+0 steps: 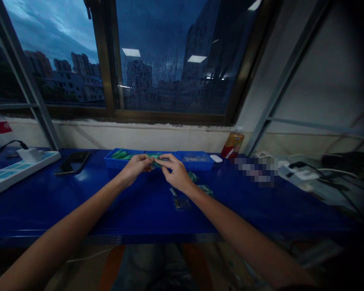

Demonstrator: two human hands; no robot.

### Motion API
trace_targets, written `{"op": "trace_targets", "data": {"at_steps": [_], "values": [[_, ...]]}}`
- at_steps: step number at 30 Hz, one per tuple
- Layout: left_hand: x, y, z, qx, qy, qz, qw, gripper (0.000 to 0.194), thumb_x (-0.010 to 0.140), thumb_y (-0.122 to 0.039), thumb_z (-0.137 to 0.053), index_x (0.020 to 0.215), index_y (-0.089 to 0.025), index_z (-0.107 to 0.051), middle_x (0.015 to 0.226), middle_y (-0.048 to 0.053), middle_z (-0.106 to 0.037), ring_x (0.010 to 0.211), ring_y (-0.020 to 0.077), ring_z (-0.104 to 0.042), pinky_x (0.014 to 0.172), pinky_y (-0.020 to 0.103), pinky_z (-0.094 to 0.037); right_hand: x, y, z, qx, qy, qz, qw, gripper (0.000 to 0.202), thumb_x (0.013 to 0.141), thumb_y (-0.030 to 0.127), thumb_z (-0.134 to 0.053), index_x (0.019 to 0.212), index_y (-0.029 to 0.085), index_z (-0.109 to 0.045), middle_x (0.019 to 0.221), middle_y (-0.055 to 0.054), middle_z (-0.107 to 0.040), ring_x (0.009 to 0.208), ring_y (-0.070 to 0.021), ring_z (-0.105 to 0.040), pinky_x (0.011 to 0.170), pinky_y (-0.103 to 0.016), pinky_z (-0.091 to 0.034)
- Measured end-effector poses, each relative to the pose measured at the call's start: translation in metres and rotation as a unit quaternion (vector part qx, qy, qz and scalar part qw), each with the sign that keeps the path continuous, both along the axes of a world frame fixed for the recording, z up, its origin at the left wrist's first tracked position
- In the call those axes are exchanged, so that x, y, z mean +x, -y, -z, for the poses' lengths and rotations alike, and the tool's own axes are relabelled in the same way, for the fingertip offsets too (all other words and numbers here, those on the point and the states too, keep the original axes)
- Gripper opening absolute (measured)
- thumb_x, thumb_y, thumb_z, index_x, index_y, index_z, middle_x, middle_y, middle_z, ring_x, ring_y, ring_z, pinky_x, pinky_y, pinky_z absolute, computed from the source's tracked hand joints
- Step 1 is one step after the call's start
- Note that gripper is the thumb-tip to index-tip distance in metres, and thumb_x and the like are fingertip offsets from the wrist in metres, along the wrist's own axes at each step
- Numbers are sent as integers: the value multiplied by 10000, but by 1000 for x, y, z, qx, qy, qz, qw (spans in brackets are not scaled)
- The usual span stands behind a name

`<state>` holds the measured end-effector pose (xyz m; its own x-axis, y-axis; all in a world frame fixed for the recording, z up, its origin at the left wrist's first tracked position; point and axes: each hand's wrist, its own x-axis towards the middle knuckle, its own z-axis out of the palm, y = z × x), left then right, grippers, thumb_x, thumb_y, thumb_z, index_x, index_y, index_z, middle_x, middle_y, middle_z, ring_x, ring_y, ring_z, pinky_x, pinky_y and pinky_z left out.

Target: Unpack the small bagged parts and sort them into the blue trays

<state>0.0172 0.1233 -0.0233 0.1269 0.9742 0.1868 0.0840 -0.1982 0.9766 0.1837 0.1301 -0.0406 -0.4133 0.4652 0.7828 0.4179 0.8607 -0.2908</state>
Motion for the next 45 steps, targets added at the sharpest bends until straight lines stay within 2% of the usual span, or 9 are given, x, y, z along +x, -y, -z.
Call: {"op": "trace_targets", "data": {"at_steps": [3,9,15,21,26,32,36,39,45], "values": [[-19,-9,-5,127,-133,-111,977,274,730,-399,-535,803,-139,-587,726,37,-608,624,147,-562,595,256,-429,1,3,-6,-3,8,-1,1000,302,795,146,-464,1033,237,-627,1091,-50,-572,1036,-159,-528,916,-328,-416],[-92,-21,-21,257,-380,-448,768,298,781,-326,-456,985,-174,-612,937,83,-621,778,202,-590,710,292,-422,36,-4,-36,-51,61,68,994,243,826,254,-463,989,215,-638,927,-47,-653,868,-168,-596,826,-334,-452],[-113,-33,-7,117,-543,-350,754,353,776,-338,-440,1043,-203,-627,969,129,-638,850,278,-594,703,334,-418,99,-15,-46,-216,98,113,965,265,814,321,-462,974,206,-639,970,-50,-663,873,-189,-606,795,-335,-457],[-98,-37,-5,15,-619,-353,701,374,748,-307,-400,906,-93,-664,935,213,-638,869,356,-582,759,464,-378,130,-15,-6,-294,190,249,903,380,769,423,-476,984,150,-631,972,-114,-648,879,-225,-603,790,-342,-450],[-98,-34,-1,36,-600,-351,718,410,775,-372,-370,861,-104,-668,1025,214,-601,1014,397,-480,793,548,-338,114,-23,17,-238,280,301,880,520,728,547,-483,1010,127,-607,1005,-160,-601,954,-284,-558,812,-373,-415],[-71,-15,-7,213,-490,-395,748,475,814,-421,-376,1142,-119,-540,1153,196,-504,1062,366,-435,834,555,-336,83,-12,12,-230,262,270,898,358,702,336,-589,1019,183,-523,953,-87,-531,881,-226,-549,761,-330,-413],[-32,-5,-11,311,-363,-206,854,401,839,-366,-386,1116,-119,-538,995,119,-583,939,217,-532,874,363,-393,60,3,3,-173,181,219,943,387,683,146,-551,1054,185,-445,1029,-83,-451,918,-200,-520,788,-324,-416],[-8,-5,-2,251,-274,-74,925,378,819,-372,-431,1077,-124,-553,976,95,-606,845,182,-564,785,312,-436,35,7,-8,-110,125,116,979,474,664,113,-550,1107,188,-401,1069,-86,-442,999,-195,-482,868,-336,-395],[-10,-16,10,195,-145,40,969,235,768,-344,-496,752,-136,-605,659,10,-586,612,128,-523,601,248,-405,-12,-15,-21,-134,1,8,991,481,665,209,-593,1115,163,-429,920,-52,-553,850,-164,-540,782,-308,-430]]}}
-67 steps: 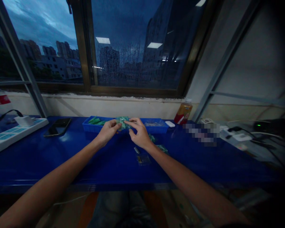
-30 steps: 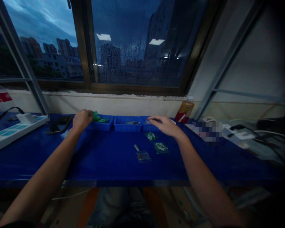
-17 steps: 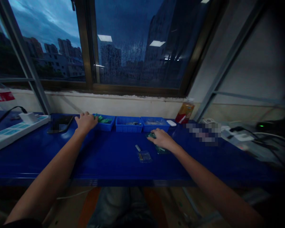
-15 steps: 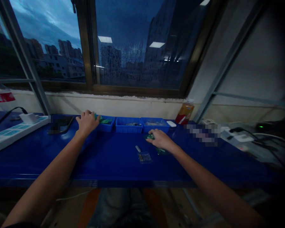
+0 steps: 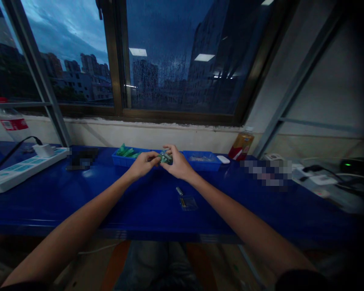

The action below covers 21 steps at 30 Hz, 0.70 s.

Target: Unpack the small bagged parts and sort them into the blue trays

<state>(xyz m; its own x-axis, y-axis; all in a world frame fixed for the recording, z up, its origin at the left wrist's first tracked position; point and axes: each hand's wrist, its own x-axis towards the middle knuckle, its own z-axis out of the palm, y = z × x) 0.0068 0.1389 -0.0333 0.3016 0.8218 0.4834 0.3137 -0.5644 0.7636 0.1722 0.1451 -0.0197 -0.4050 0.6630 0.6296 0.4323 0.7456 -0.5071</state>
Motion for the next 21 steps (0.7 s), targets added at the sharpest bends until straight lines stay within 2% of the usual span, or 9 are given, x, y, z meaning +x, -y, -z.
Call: {"op": "trace_targets", "data": {"at_steps": [4,7,12,15,18,21], "values": [[-7,0,-4,-23,24,-21,999,200,730,-320,-545,740,-133,-618,622,2,-573,577,117,-504,576,238,-387,-2,-11,4,-113,-84,-69,988,215,729,344,-541,820,152,-570,760,-24,-607,696,-132,-557,666,-264,-440],[-3,5,-5,-34,1,-13,999,212,725,-308,-559,814,-132,-637,676,21,-608,612,129,-526,611,251,-402,7,-10,7,-136,-108,-66,983,210,743,340,-518,680,152,-588,678,-15,-610,639,-123,-549,634,-252,-431],[5,12,-7,17,-14,-45,999,273,759,-353,-528,903,-142,-623,842,55,-640,770,165,-562,702,275,-414,10,-1,7,-60,-65,-16,996,163,747,268,-522,691,161,-631,693,-19,-611,644,-120,-538,617,-243,-405],[5,11,-7,33,-14,-50,998,291,757,-389,-528,869,-136,-621,820,55,-633,756,163,-560,682,265,-417,6,4,9,-6,-25,-2,1000,174,759,253,-514,702,160,-650,655,-12,-572,606,-105,-500,583,-233,-375],[1,6,-5,39,-2,-62,997,287,751,-406,-534,780,-133,-618,747,40,-617,703,149,-544,678,257,-411,2,4,13,-15,-25,0,1000,173,756,283,-527,744,160,-648,666,-9,-571,593,-99,-485,569,-229,-369],[-3,1,-5,22,46,-93,994,322,745,-439,-529,793,-130,-606,727,32,-600,678,141,-526,657,251,-404,0,0,18,-65,-66,-1,996,188,743,328,-539,741,158,-618,663,-5,-584,588,-102,-495,555,-224,-377]]}}
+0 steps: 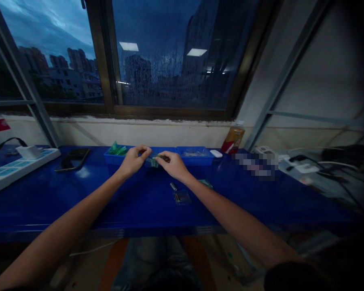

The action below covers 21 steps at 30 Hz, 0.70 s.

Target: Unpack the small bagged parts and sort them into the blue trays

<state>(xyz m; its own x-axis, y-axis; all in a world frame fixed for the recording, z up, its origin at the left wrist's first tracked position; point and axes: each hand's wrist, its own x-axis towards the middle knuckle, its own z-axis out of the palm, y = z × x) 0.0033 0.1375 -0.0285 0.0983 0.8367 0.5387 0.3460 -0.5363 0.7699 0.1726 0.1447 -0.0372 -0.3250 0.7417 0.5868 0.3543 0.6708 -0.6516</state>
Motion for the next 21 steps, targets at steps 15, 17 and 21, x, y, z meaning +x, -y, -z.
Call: {"op": "trace_targets", "data": {"at_steps": [15,17,21], "values": [[2,10,-8,-294,136,84,942,466,755,-549,-456,751,-113,-620,698,72,-602,616,131,-537,621,273,-435,10,13,-11,109,-1,79,991,100,774,252,-481,794,201,-564,783,-38,-647,710,-155,-607,680,-270,-457],[4,10,-7,-247,163,108,949,351,718,-474,-556,761,-128,-602,719,56,-600,620,120,-533,626,263,-436,10,16,-12,119,16,65,991,139,764,192,-470,859,208,-570,852,-39,-648,751,-155,-606,723,-277,-460],[4,4,-2,-110,136,46,983,289,685,-387,-607,844,-148,-576,748,31,-596,646,123,-535,607,244,-424,7,9,-6,90,8,40,995,192,734,148,-473,867,208,-598,917,-34,-617,843,-152,-576,748,-281,-456]]}}
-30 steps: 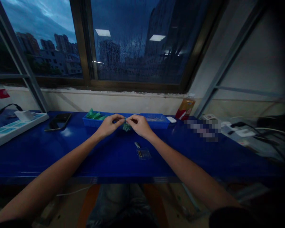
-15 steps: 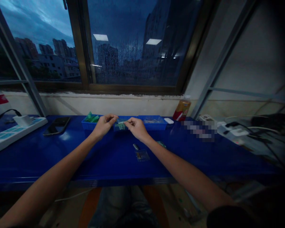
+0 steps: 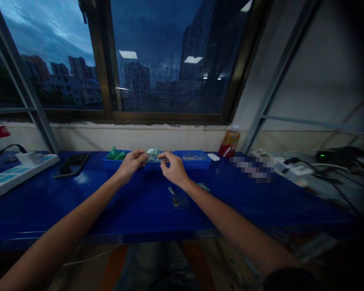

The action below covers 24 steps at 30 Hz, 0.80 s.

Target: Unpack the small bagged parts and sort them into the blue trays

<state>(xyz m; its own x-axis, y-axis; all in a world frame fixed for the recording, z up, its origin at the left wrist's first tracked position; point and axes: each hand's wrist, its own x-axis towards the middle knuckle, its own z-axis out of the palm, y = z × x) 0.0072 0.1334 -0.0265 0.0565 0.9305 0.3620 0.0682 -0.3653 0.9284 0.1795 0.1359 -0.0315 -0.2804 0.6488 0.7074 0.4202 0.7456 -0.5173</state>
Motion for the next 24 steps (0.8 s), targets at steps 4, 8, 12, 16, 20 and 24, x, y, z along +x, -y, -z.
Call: {"op": "trace_targets", "data": {"at_steps": [4,8,12,16,20,24], "values": [[-2,1,2,150,-163,-89,971,260,753,-354,-539,918,-159,-585,826,47,-612,746,163,-554,665,270,-427,-2,-11,7,-129,-65,15,989,226,733,383,-541,721,176,-631,783,-30,-605,768,-148,-556,674,-268,-442],[1,10,-3,248,-312,-85,913,192,801,-287,-488,897,-193,-625,881,60,-610,847,187,-541,771,312,-414,-3,-15,8,-323,-192,-41,926,415,771,520,-426,713,147,-598,614,-29,-579,548,-105,-529,472,-209,-372],[-2,8,-2,278,-340,-76,895,208,793,-192,-458,891,-204,-640,937,63,-573,940,193,-509,873,346,-373,-2,-14,6,-325,-229,-52,916,206,707,366,-548,723,161,-552,607,7,-554,503,-90,-523,440,-195,-359],[-5,-3,7,163,-234,-66,956,253,781,-267,-479,1005,-187,-567,939,62,-559,822,169,-539,705,292,-431,-3,-15,8,-221,-183,-35,957,115,707,289,-529,718,175,-519,637,15,-536,578,-110,-551,497,-212,-412],[-3,-6,8,-82,-38,-45,995,419,790,-523,-420,958,-151,-517,727,36,-586,532,119,-512,515,250,-395,-4,-13,11,-99,-125,-20,987,60,720,240,-511,724,180,-520,686,2,-547,652,-120,-543,587,-234,-444],[-3,0,1,-207,64,18,976,446,764,-563,-446,836,-136,-551,629,30,-595,478,100,-493,506,242,-385,-1,-6,6,-12,-66,-15,998,64,707,150,-487,716,185,-540,755,-12,-541,730,-126,-536,639,-234,-450]]}}
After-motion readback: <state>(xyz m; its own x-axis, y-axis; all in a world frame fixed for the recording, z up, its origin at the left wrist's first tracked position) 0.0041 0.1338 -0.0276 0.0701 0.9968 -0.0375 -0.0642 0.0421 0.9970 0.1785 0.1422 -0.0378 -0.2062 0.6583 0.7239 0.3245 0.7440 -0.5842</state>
